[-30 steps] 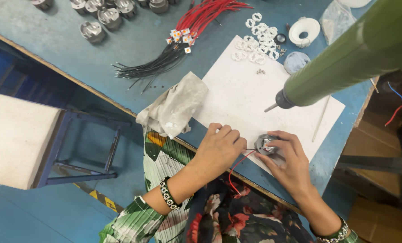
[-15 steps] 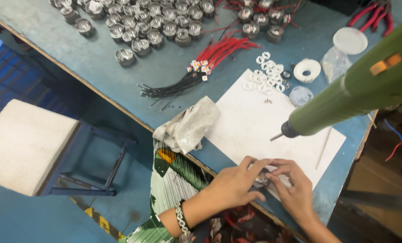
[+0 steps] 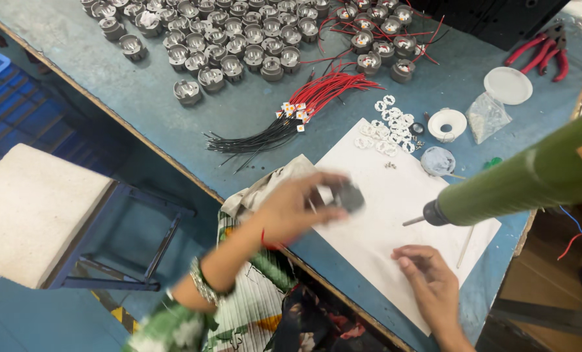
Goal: The person assembles small electronic components by hand, inserting wires into a metal housing and using a hot glue gun to secure them. The person repeatedly handles wires, small white plastic parts, and metal housings on a workbench.
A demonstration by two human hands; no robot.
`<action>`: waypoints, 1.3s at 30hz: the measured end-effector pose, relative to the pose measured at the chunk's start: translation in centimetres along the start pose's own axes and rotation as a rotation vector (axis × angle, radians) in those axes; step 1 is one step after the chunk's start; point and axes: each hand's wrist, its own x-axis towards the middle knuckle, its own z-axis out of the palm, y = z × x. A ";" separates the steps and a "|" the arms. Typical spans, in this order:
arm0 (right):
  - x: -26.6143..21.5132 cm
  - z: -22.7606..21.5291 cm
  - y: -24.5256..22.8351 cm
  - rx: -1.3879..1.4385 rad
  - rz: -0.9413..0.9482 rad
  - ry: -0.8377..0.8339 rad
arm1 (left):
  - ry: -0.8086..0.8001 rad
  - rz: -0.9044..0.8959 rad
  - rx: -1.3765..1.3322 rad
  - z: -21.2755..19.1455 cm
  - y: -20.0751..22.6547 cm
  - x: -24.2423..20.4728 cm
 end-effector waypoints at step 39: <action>0.0 0.9 -0.6 -0.323 0.010 -0.020 | 0.567 -0.095 0.910 -22.7 -12.2 7.2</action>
